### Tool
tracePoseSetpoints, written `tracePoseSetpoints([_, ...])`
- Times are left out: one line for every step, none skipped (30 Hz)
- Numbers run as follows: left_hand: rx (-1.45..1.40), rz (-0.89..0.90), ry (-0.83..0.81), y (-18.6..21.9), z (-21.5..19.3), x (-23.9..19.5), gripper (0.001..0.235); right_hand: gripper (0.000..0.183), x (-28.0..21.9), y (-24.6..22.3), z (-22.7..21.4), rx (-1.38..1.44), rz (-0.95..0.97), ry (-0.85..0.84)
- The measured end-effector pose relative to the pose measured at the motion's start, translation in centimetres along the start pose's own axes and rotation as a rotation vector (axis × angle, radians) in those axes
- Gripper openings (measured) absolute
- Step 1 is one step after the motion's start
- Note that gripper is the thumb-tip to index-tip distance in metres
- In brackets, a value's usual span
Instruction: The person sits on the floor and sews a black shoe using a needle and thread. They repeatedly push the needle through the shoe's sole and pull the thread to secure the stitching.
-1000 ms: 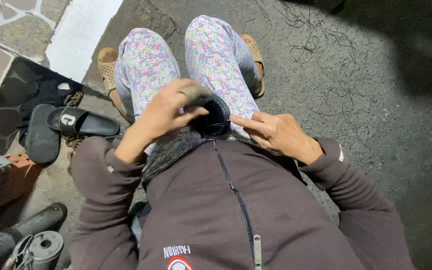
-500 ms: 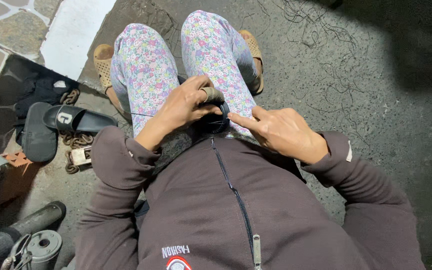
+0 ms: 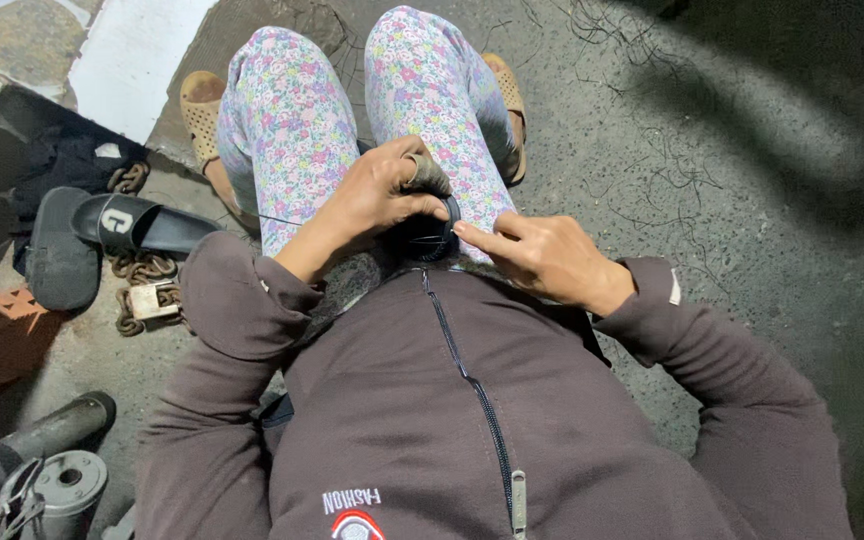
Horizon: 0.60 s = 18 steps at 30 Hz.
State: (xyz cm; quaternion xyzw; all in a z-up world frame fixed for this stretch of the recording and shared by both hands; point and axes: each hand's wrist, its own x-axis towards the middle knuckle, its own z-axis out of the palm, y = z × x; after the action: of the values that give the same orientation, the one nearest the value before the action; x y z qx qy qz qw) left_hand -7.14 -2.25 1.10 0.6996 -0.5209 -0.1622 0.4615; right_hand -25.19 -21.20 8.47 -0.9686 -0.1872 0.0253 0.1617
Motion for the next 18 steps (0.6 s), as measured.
tracePoseSetpoints([-0.017, 0.004, -0.004, -0.1, 0.0, 0.0, 0.039, 0.043, -0.2, 0.1, 0.7, -0.010, -0.005, 0.068])
tracePoseSetpoints([-0.032, 0.009, -0.008, -0.2, -0.1, 0.0, 0.040, 0.042, -0.2, 0.3, 1.5, -0.021, -0.011, 0.138])
tracePoseSetpoints([-0.031, 0.007, -0.006, -0.3, 0.0, 0.1, 0.040, 0.042, -0.1, 0.2, 1.6, -0.020, -0.014, 0.137])
tracePoseSetpoints([-0.056, -0.003, -0.009, -0.5, 0.0, 0.1, 0.040, 0.039, 0.0, 0.1, 1.9, -0.004, -0.019, 0.179])
tracePoseSetpoints([-0.081, -0.014, -0.013, -0.6, 0.0, 0.0, 0.040, 0.037, 0.1, 0.0, 2.1, 0.011, -0.024, 0.221])
tracePoseSetpoints([-0.079, -0.015, -0.012, -0.6, 0.0, 0.1, 0.040, 0.037, 0.2, 0.1, 2.4, 0.012, -0.026, 0.221])
tracePoseSetpoints([-0.092, -0.018, -0.009, -0.7, 0.0, 0.1, 0.038, 0.037, 0.2, 0.1, 2.8, 0.033, -0.027, 0.234])
tracePoseSetpoints([-0.107, -0.019, -0.009, -0.7, 0.1, 0.2, 0.036, 0.036, 0.1, 0.1, 3.1, 0.054, -0.024, 0.246])
tracePoseSetpoints([-0.107, -0.018, -0.011, -0.8, 0.2, 0.1, 0.036, 0.036, 0.3, -0.2, 3.2, 0.054, -0.023, 0.248])
tracePoseSetpoints([-0.099, -0.009, -0.015, -1.0, 0.2, 0.1, 0.035, 0.033, 0.3, -0.5, 3.3, 0.019, -0.007, 0.265])
tracePoseSetpoints([-0.090, 0.001, -0.019, -1.0, 0.3, 0.2, 0.035, 0.031, 0.3, -0.8, 3.4, -0.017, 0.010, 0.282])
tracePoseSetpoints([-0.087, 0.007, -0.023, -0.7, 0.2, 0.1, 0.035, 0.031, 0.3, -0.9, 3.5, -0.020, 0.013, 0.289])
tracePoseSetpoints([-0.054, 0.014, -0.024, -0.4, 0.1, -0.1, 0.041, 0.031, 0.2, -0.9, 3.5, -0.042, 0.016, 0.296])
tracePoseSetpoints([-0.017, 0.021, -0.022, -0.1, -0.3, -0.2, 0.048, 0.032, 0.3, -0.9, 3.6, -0.063, 0.015, 0.307])
tracePoseSetpoints([-0.008, 0.027, -0.023, 1.4, -1.0, -0.4, 0.048, 0.032, 0.6, -1.0, 3.1, -0.067, 0.013, 0.317])
tracePoseSetpoints([0.123, 0.037, 0.004, 2.9, -1.6, -0.8, 0.041, 0.031, 0.6, -1.1, 2.8, -0.066, 0.007, 0.318])
tracePoseSetpoints([0.254, 0.049, 0.031, 4.3, -2.1, -1.2, 0.034, 0.030, 0.7, -1.2, 2.5, -0.065, 0.000, 0.320])
tracePoseSetpoints([0.256, 0.048, 0.025, 4.8, -2.0, -1.9, 0.034, 0.030, 0.6, -0.9, 2.5, -0.061, 0.004, 0.323])
